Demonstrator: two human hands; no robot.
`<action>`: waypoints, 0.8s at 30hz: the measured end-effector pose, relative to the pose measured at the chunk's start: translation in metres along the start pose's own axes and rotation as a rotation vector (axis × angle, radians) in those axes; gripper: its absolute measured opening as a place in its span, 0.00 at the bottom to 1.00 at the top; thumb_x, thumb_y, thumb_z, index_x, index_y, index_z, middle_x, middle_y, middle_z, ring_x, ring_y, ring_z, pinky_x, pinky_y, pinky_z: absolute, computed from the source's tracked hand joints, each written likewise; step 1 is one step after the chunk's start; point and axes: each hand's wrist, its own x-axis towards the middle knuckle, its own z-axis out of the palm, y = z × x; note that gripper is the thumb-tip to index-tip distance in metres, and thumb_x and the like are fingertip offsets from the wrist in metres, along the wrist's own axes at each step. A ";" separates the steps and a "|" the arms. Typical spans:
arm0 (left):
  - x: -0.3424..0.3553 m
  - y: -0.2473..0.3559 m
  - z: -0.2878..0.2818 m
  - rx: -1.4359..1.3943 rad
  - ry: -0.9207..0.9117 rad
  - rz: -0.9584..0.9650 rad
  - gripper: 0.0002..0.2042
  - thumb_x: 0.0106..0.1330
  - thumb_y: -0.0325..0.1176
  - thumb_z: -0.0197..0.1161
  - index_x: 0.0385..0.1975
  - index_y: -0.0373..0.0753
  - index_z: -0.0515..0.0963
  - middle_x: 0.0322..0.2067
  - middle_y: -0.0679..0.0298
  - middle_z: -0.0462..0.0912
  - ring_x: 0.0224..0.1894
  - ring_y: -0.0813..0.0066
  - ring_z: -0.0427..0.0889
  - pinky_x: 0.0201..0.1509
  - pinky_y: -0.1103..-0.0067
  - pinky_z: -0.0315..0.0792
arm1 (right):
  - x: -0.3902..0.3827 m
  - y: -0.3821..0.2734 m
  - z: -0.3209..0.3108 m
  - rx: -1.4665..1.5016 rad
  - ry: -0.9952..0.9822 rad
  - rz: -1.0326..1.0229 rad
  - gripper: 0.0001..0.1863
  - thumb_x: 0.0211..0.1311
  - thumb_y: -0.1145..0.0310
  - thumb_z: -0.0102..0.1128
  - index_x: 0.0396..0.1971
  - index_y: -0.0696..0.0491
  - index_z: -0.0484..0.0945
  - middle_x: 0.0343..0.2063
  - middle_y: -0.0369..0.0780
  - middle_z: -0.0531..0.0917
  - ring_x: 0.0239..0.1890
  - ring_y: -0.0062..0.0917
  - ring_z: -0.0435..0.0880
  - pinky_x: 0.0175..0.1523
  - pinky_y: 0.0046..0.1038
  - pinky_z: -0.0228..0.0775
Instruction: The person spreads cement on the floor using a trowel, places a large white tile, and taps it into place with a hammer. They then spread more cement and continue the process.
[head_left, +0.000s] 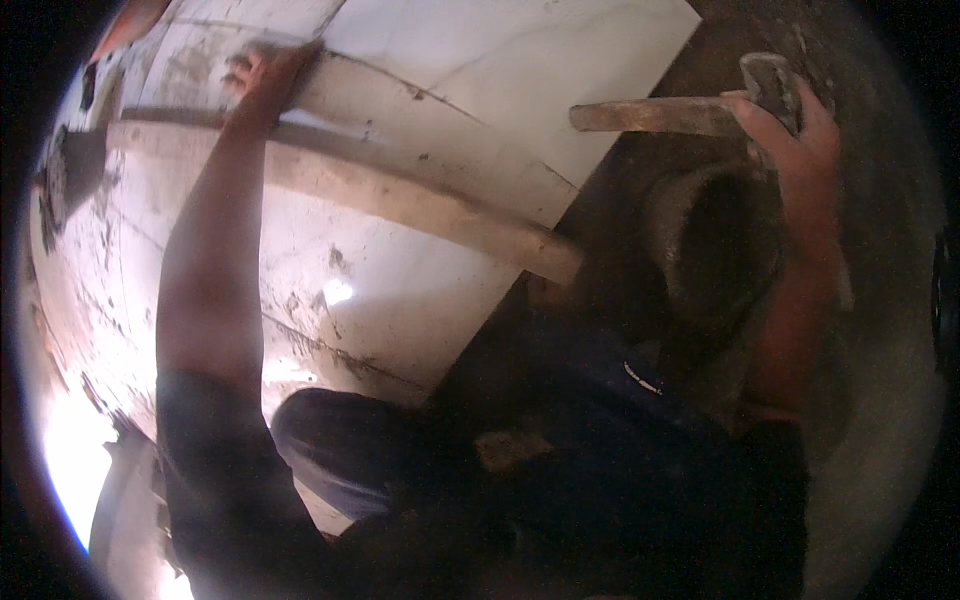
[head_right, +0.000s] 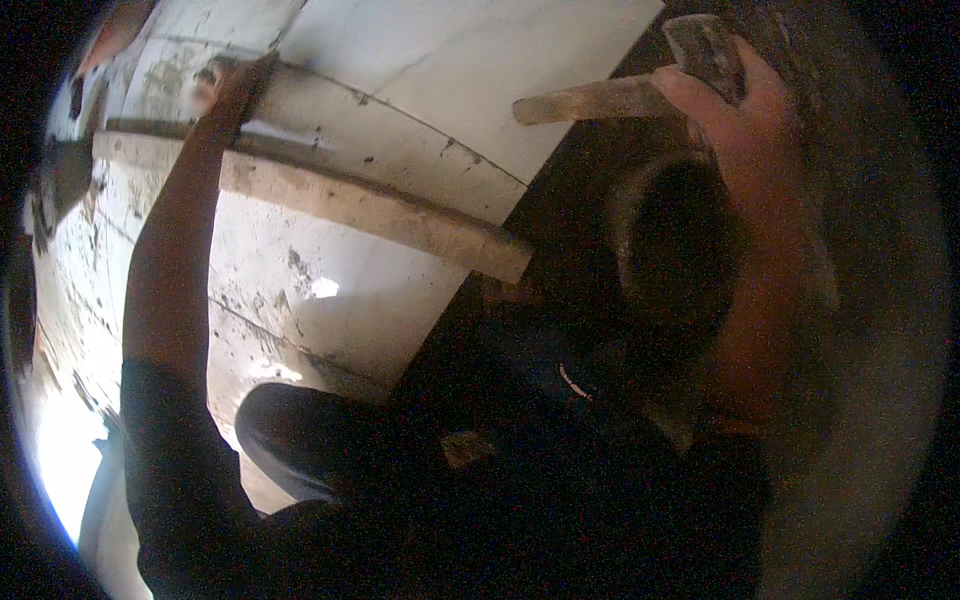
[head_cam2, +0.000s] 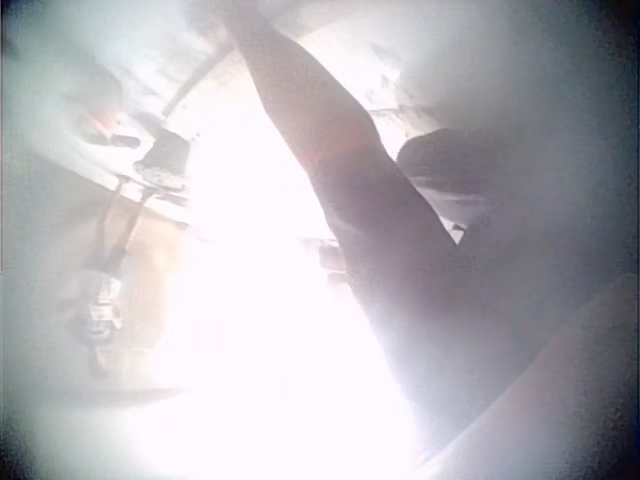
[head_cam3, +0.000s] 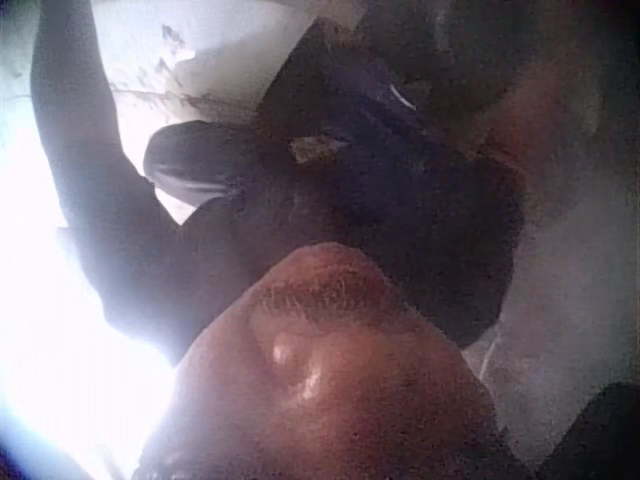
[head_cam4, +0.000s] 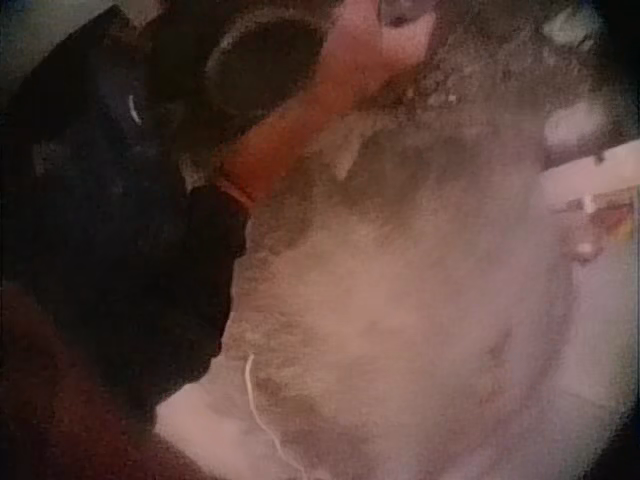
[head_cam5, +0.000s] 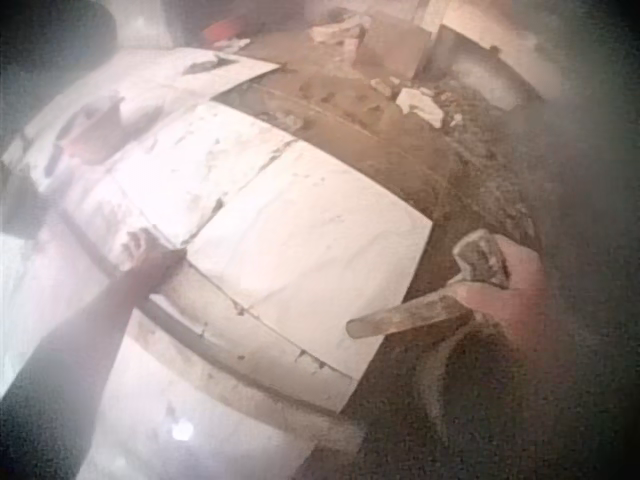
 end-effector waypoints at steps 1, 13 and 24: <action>-0.002 0.000 0.000 0.029 0.001 0.022 0.50 0.49 0.76 0.52 0.70 0.56 0.48 0.71 0.48 0.35 0.71 0.35 0.28 0.67 0.39 0.31 | 0.000 -0.003 0.003 0.016 0.000 -0.009 0.22 0.50 0.57 0.69 0.41 0.55 0.79 0.29 0.36 0.81 0.30 0.20 0.78 0.36 0.23 0.70; -0.080 0.048 -0.082 -0.116 -0.065 -0.056 0.34 0.63 0.63 0.49 0.67 0.55 0.59 0.71 0.42 0.32 0.70 0.35 0.20 0.71 0.48 0.22 | 0.010 -0.037 0.030 0.048 -0.168 0.023 0.19 0.53 0.62 0.66 0.42 0.57 0.78 0.33 0.37 0.82 0.32 0.19 0.79 0.40 0.23 0.71; -0.046 0.040 -0.043 -0.290 0.098 -0.293 0.55 0.54 0.64 0.59 0.71 0.40 0.33 0.72 0.52 0.27 0.73 0.45 0.24 0.73 0.50 0.35 | -0.005 -0.079 0.058 -0.088 -0.265 -0.257 0.23 0.50 0.65 0.69 0.45 0.60 0.75 0.35 0.42 0.82 0.39 0.26 0.79 0.47 0.28 0.71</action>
